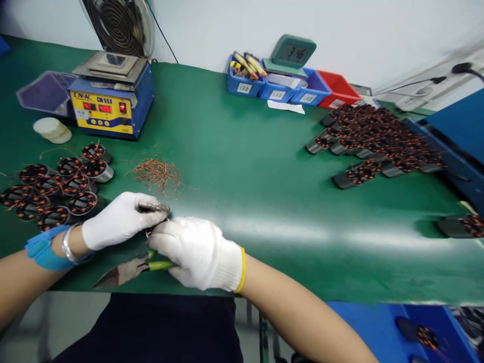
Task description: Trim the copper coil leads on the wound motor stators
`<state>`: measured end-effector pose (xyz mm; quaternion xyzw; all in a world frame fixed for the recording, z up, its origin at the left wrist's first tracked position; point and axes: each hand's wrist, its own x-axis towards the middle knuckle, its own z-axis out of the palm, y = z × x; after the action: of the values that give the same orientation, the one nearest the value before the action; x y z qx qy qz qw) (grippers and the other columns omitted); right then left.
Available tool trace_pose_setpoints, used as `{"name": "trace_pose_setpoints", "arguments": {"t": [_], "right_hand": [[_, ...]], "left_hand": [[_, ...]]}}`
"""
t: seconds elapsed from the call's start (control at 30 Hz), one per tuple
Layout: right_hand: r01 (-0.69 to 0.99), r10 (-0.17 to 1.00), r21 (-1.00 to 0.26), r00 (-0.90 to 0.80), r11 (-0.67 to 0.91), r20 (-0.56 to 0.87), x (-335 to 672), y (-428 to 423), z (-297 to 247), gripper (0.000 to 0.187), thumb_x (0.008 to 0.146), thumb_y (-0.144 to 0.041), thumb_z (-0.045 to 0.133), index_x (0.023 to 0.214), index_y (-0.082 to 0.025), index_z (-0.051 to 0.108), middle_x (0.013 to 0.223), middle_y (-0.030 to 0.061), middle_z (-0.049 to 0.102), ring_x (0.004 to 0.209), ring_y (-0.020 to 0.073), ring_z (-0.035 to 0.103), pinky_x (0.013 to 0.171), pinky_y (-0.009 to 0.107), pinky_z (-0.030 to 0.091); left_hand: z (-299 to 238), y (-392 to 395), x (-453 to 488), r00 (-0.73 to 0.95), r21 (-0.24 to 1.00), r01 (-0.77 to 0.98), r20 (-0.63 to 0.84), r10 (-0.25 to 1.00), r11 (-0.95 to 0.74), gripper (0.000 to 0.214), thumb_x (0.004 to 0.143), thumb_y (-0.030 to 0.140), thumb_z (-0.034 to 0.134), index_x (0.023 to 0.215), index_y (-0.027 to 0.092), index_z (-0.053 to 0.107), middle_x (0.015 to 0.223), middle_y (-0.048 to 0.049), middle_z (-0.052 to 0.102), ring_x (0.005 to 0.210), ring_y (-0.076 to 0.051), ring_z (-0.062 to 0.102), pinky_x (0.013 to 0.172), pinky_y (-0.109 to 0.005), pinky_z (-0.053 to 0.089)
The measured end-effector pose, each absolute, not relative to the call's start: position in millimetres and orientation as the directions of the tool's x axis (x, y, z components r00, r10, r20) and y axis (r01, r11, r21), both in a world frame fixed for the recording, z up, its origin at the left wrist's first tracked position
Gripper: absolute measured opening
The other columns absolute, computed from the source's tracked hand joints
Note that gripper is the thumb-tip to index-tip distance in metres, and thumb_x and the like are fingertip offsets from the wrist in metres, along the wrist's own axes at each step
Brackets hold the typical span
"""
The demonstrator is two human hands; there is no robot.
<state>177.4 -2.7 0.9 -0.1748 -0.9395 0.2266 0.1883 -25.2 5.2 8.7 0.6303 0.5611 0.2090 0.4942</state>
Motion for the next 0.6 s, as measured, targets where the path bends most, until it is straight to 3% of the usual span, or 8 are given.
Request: {"name": "trace_pose_setpoints", "arguments": {"t": [0.1, 0.17, 0.23, 0.3, 0.37, 0.43, 0.53, 0.6], "right_hand": [[0.237, 0.450, -0.556, -0.847, 0.797, 0.284, 177.2, -4.8, 1.5, 0.035, 0.077, -0.019, 0.054, 0.112, -0.017, 0.058, 0.108, 0.0104, 0.068, 0.089, 0.0192, 0.063, 0.073, 0.030, 0.050], [0.229, 0.463, -0.582, -0.836, 0.781, 0.293, 177.3, -5.9, 1.4, 0.035, 0.077, -0.018, 0.056, 0.112, -0.017, 0.057, 0.107, 0.0100, 0.068, 0.089, 0.0186, 0.063, 0.074, 0.029, 0.050], [0.220, 0.462, -0.589, -0.836, 0.777, 0.297, 177.2, -6.4, 0.9, 0.036, 0.076, -0.017, 0.057, 0.112, -0.017, 0.057, 0.106, 0.0093, 0.068, 0.089, 0.0180, 0.063, 0.074, 0.029, 0.050], [0.217, 0.456, -0.592, -0.842, 0.776, 0.290, 176.9, -6.2, 0.4, 0.038, 0.075, -0.016, 0.057, 0.112, -0.016, 0.057, 0.106, 0.0087, 0.068, 0.089, 0.0177, 0.062, 0.074, 0.028, 0.050], [0.222, 0.456, -0.594, -0.846, 0.773, 0.277, 176.6, -5.8, 0.1, 0.041, 0.072, -0.015, 0.057, 0.113, -0.017, 0.057, 0.105, 0.0084, 0.067, 0.090, 0.0177, 0.061, 0.073, 0.028, 0.049], [0.225, 0.464, -0.598, -0.840, 0.769, 0.280, 176.4, -5.6, 0.2, 0.043, 0.070, -0.014, 0.056, 0.113, -0.017, 0.057, 0.104, 0.0083, 0.067, 0.090, 0.0181, 0.061, 0.073, 0.028, 0.049], [0.236, 0.483, -0.608, -0.830, 0.758, 0.280, 175.6, -6.9, -0.1, 0.042, 0.070, -0.014, 0.057, 0.111, -0.017, 0.058, 0.104, 0.0085, 0.068, 0.086, 0.0180, 0.062, 0.069, 0.028, 0.049], [0.239, 0.489, -0.618, -0.829, 0.749, 0.271, 175.2, -8.2, -0.3, 0.040, 0.070, -0.014, 0.057, 0.111, -0.017, 0.058, 0.106, 0.0088, 0.068, 0.083, 0.0178, 0.062, 0.066, 0.027, 0.049]], "left_hand": [[7.6, 10.0, -24.9, 0.096, 0.899, 0.424, -0.165, 0.982, 0.109, 0.024, 0.078, 0.039, 0.064, 0.070, 0.017, 0.071, 0.069, -0.0022, 0.069, 0.065, -0.016, 0.061, 0.059, -0.026, 0.048], [9.3, 13.3, -28.7, -0.163, 0.933, 0.339, -0.073, 0.984, 0.125, 0.026, 0.075, 0.041, 0.067, 0.076, 0.015, 0.071, 0.064, -0.0012, 0.066, 0.056, -0.013, 0.055, 0.053, -0.025, 0.045], [11.7, 13.5, -32.7, -0.295, 0.957, 0.254, -0.060, 0.954, 0.139, 0.032, 0.074, 0.043, 0.068, 0.085, 0.013, 0.071, 0.062, -0.0007, 0.064, 0.050, -0.011, 0.052, 0.048, -0.024, 0.043], [13.1, 9.4, -33.4, -0.182, 0.966, 0.196, -0.131, 0.974, 0.167, 0.044, 0.069, 0.040, 0.072, 0.102, 0.011, 0.069, 0.076, -0.0049, 0.071, 0.061, -0.015, 0.062, 0.056, -0.026, 0.051], [13.1, 2.6, -29.2, 0.043, 0.959, 0.185, -0.225, 0.973, 0.214, 0.066, 0.063, 0.033, 0.078, 0.123, 0.011, 0.060, 0.100, -0.0112, 0.073, 0.085, -0.022, 0.069, 0.073, -0.033, 0.057], [12.6, -3.2, -21.8, 0.152, 0.939, 0.205, -0.311, 0.938, 0.277, 0.079, 0.062, 0.030, 0.078, 0.134, 0.012, 0.051, 0.105, -0.0130, 0.073, 0.092, -0.026, 0.070, 0.079, -0.038, 0.058], [14.7, -4.7, -13.6, 0.041, 0.933, 0.176, -0.327, 0.944, 0.315, 0.067, 0.068, 0.033, 0.077, 0.128, 0.011, 0.056, 0.089, -0.0103, 0.076, 0.082, -0.025, 0.072, 0.072, -0.036, 0.060], [18.7, -2.0, -15.4, -0.121, 0.970, 0.105, -0.205, 0.971, 0.218, 0.058, 0.068, 0.033, 0.077, 0.120, 0.011, 0.061, 0.087, -0.0087, 0.076, 0.082, -0.024, 0.072, 0.075, -0.033, 0.060]]}}
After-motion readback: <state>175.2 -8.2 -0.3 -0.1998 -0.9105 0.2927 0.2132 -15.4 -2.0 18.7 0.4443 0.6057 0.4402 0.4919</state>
